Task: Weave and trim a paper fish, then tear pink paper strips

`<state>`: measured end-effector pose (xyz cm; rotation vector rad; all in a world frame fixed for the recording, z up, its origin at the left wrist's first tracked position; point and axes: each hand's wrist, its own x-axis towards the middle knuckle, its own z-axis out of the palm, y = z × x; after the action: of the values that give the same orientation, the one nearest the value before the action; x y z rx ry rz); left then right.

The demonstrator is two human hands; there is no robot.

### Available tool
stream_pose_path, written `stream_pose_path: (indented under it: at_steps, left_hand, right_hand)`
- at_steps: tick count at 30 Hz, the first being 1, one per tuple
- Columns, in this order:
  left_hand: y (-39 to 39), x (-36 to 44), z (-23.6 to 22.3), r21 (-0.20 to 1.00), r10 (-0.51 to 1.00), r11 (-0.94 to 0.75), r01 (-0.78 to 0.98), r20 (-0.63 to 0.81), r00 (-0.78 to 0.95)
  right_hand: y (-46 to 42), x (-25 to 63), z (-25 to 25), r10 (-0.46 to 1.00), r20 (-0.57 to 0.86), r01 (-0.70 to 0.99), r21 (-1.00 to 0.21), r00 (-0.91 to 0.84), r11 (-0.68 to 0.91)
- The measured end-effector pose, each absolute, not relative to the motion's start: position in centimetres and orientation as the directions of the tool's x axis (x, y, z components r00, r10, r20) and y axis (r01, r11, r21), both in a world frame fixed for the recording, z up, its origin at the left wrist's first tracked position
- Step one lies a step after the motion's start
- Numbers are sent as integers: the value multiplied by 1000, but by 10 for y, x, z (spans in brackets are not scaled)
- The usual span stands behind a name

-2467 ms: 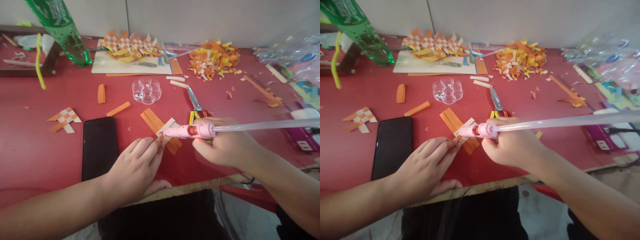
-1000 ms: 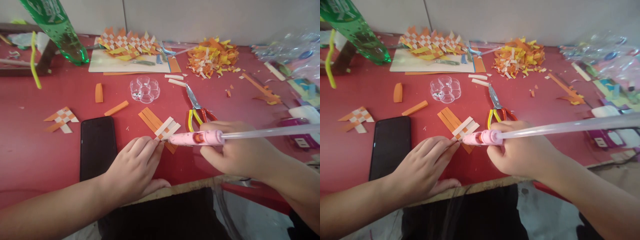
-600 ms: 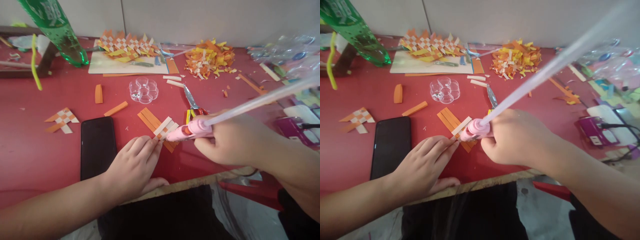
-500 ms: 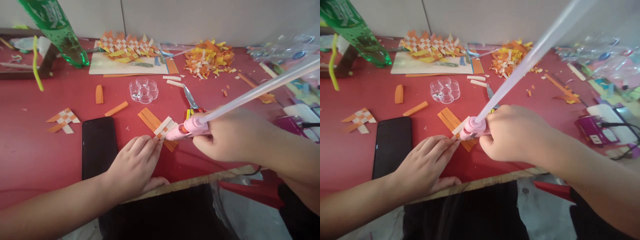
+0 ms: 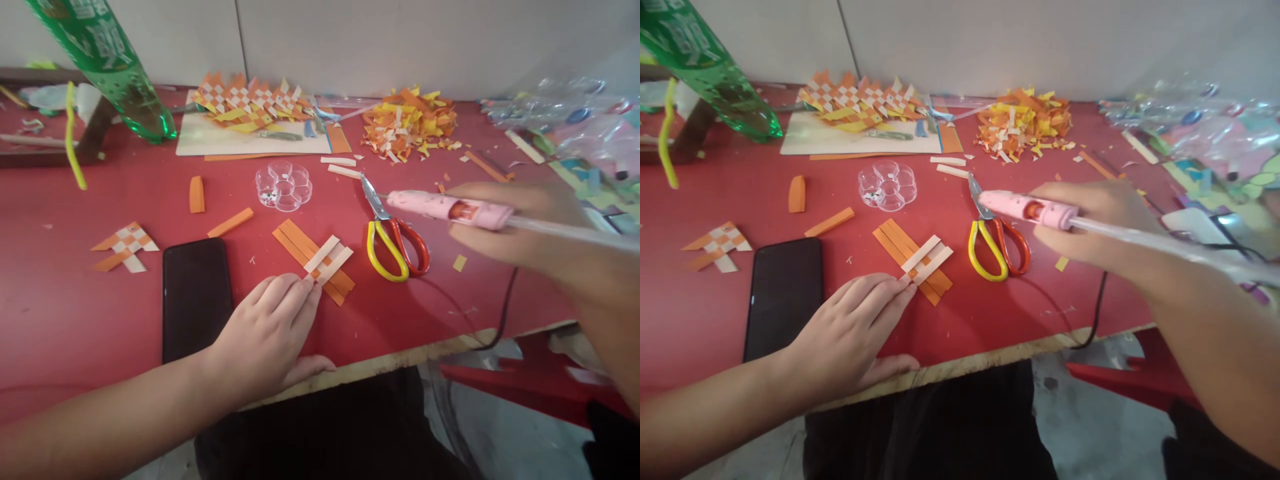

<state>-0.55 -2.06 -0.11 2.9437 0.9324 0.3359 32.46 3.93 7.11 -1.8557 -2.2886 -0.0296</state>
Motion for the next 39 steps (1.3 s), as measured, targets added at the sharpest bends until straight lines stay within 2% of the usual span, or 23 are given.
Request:
stream_pose_path:
  at_steps: [3,6,9,12,14,16,18,21,23,25,29,32,34,39]
  left_hand:
    - [-21,-5,-2,113,571,-821,560,206,795]
    - [-21,-5,-3,112,566,-824,556,223,794]
    - [-22,-6,-3,93,550,-834,544,230,803]
    - [-22,-7,-3,77,544,-837,542,235,806]
    - [-22,-7,-3,74,546,-835,545,236,804]
    - [-21,-7,-3,76,546,-835,545,238,803]
    - [-21,-6,-3,82,544,-837,541,238,805]
    - [-21,-6,-2,84,538,-840,536,247,806]
    - [-22,-7,-3,76,539,-839,539,255,803]
    - [-22,-7,-3,72,539,-838,540,261,801]
    - [-22,-8,-3,80,543,-837,542,257,800]
    - [-21,-8,-3,92,546,-836,542,243,801]
    - [-21,-8,-4,100,543,-838,536,244,804]
    - [-22,-8,-6,95,535,-843,530,259,804]
  right_hand:
    - [52,371,54,958,40,957,80,-283,279]
    - [63,402,35,982,-107,953,244,-157,179]
    - [70,414,22,973,-207,940,301,-101,162]
    - [73,407,26,981,-185,935,334,-55,116]
    - [72,386,36,998,-57,930,366,-18,38]
    - [70,352,48,981,137,952,292,-135,90]
    - [66,310,55,925,217,950,103,-311,295]
    - [60,247,50,854,192,826,-223,-483,518]
    - [60,215,42,804,93,738,-344,-588,580]
    - [62,192,35,800,4,740,-378,-600,557]
    - [67,169,35,859,-189,853,-336,-476,399]
    - [65,163,38,872,-261,889,-324,-414,325]
    - [63,162,37,875,-255,892,-313,-411,328]
    - [62,164,20,872,-107,840,-346,-478,418]
